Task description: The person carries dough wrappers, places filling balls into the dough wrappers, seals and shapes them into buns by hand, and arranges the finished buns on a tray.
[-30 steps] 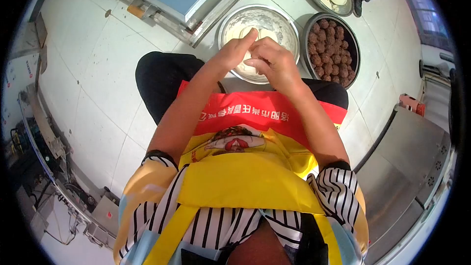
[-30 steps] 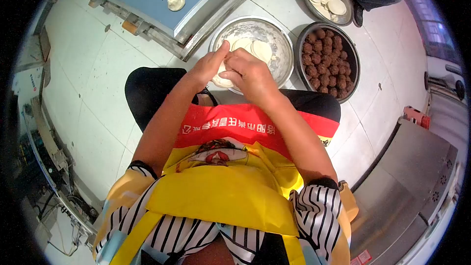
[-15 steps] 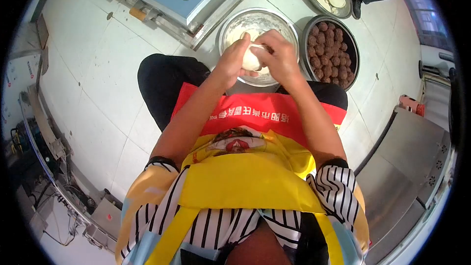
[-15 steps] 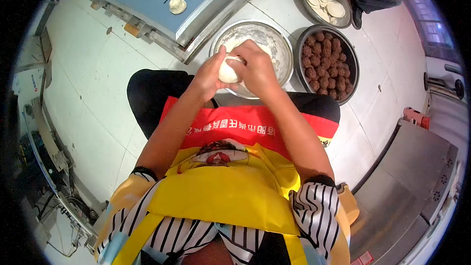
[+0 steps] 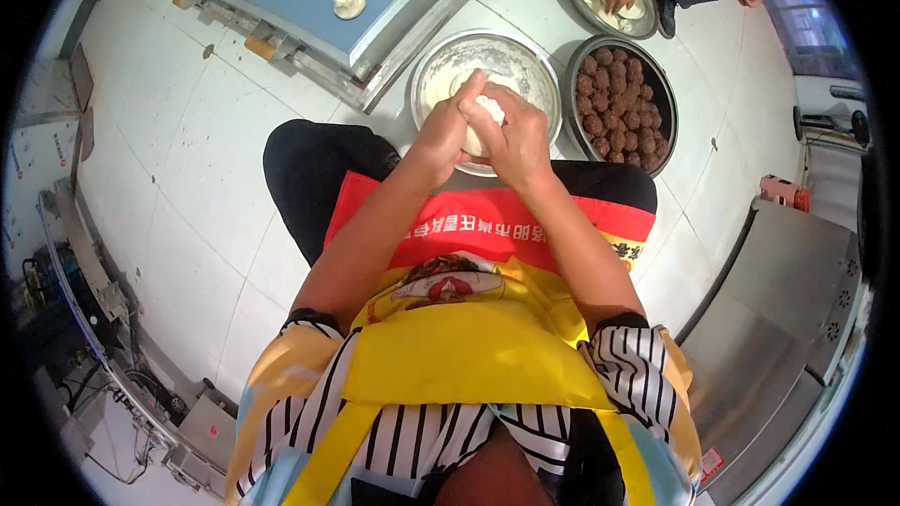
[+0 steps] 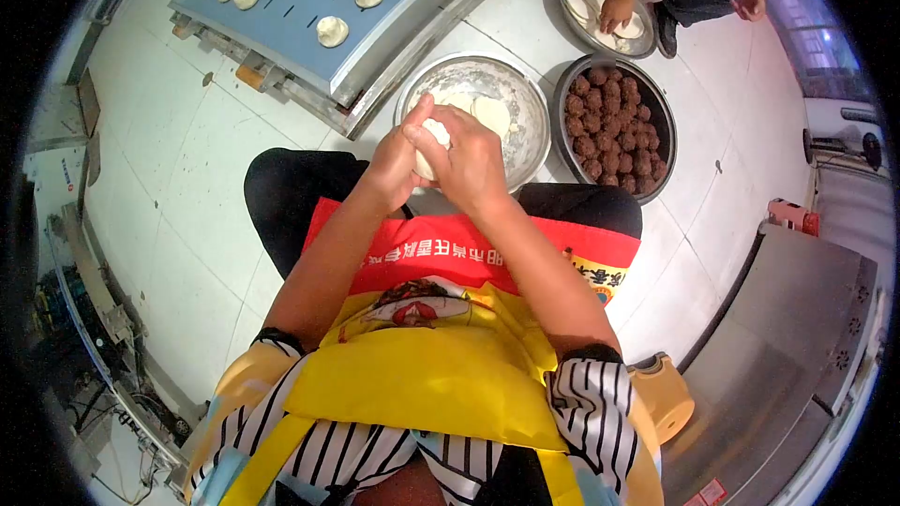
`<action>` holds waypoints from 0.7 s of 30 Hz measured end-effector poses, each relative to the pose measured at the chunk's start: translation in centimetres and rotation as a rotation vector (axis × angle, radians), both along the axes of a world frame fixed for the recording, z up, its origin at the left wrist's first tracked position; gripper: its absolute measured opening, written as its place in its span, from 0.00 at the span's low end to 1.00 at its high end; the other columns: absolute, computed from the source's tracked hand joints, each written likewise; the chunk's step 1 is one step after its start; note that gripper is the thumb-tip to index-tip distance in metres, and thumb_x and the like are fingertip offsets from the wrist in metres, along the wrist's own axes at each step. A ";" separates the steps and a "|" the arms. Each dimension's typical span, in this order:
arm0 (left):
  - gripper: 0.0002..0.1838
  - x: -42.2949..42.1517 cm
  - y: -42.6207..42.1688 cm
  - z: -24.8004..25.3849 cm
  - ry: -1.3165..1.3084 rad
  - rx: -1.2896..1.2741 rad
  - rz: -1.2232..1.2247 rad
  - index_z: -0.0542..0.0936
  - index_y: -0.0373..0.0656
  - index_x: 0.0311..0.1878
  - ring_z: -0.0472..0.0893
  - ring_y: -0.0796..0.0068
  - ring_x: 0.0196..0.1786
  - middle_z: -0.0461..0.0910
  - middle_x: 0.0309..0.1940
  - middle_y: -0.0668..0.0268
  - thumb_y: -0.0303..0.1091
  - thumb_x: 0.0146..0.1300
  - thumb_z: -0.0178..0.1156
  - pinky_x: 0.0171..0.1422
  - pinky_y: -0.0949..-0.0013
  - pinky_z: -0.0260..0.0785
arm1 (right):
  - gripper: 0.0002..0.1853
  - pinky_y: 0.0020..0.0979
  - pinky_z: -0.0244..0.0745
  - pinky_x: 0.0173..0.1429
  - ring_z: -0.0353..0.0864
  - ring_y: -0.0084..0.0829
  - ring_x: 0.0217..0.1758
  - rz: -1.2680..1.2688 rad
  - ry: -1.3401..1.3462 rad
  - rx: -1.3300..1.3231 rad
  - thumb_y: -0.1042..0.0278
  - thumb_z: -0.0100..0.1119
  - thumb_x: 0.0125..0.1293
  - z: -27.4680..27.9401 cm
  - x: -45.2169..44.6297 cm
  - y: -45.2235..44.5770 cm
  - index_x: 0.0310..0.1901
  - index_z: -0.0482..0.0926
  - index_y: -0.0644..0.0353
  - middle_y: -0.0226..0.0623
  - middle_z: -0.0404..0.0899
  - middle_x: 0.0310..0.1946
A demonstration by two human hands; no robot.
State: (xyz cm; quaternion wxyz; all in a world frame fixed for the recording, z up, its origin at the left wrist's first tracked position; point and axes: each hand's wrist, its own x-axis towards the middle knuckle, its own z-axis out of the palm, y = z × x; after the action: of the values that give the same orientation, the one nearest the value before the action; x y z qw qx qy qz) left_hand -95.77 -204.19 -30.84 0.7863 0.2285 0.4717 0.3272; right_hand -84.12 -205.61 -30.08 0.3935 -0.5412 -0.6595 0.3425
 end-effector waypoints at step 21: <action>0.32 1.1 -0.4 0.4 -0.226 0.136 0.186 0.71 0.41 0.55 0.78 0.71 0.51 0.77 0.47 0.63 0.63 0.68 0.43 0.55 0.66 0.71 | 0.18 0.34 0.74 0.45 0.82 0.40 0.38 0.112 0.165 0.327 0.57 0.66 0.54 -0.2 0.7 1.9 0.39 0.81 0.65 0.45 0.81 0.35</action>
State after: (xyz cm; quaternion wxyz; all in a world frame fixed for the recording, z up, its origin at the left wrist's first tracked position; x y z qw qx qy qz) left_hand -94.71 -204.62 -30.49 0.7834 0.1985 0.3760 0.4534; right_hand -83.39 -203.68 -30.28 0.5096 -0.4025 -0.7008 0.2953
